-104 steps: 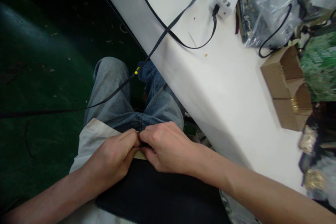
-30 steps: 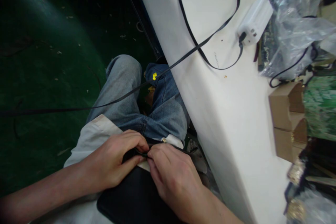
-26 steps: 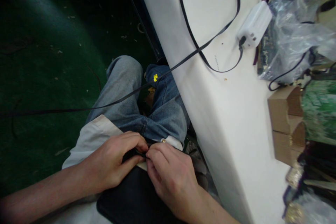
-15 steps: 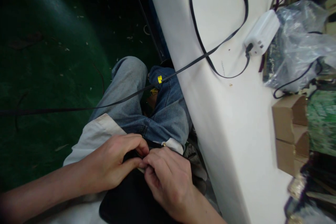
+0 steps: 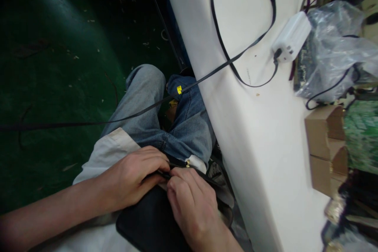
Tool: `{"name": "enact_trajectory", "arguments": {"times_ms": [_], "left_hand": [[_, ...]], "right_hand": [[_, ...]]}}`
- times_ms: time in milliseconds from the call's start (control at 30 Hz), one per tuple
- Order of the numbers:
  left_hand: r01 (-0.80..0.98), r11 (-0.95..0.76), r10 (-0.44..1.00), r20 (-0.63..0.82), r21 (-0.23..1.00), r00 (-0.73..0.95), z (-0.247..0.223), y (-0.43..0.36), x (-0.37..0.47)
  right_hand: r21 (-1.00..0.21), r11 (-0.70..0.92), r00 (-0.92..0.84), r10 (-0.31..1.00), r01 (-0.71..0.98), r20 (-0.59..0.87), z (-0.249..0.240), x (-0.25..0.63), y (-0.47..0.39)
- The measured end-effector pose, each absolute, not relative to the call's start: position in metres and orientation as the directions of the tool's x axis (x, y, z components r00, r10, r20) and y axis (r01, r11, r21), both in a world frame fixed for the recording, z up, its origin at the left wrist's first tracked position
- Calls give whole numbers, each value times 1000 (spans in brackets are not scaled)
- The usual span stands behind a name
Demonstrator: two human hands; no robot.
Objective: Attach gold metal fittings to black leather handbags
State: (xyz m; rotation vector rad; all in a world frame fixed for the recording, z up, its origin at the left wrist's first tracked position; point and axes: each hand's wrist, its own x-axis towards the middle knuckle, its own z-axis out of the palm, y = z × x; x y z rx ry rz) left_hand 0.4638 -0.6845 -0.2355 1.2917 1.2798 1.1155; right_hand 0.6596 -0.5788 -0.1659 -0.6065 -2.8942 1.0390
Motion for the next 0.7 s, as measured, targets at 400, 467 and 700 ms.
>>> {"name": "enact_trajectory", "arguments": {"times_ms": [400, 467, 700], "left_hand": [[386, -155, 988, 133, 909, 84, -235, -666, 466], [327, -150, 989, 144, 933, 43, -238, -668, 468], [224, -155, 986, 165, 962, -29, -250, -672, 467]], "right_hand": [[-666, 572, -860, 459, 478, -224, -148, 650, -562], [-692, 523, -838, 497, 498, -227, -148, 648, -562], [-760, 466, -821, 550, 453, -152, -153, 647, -565]]}}
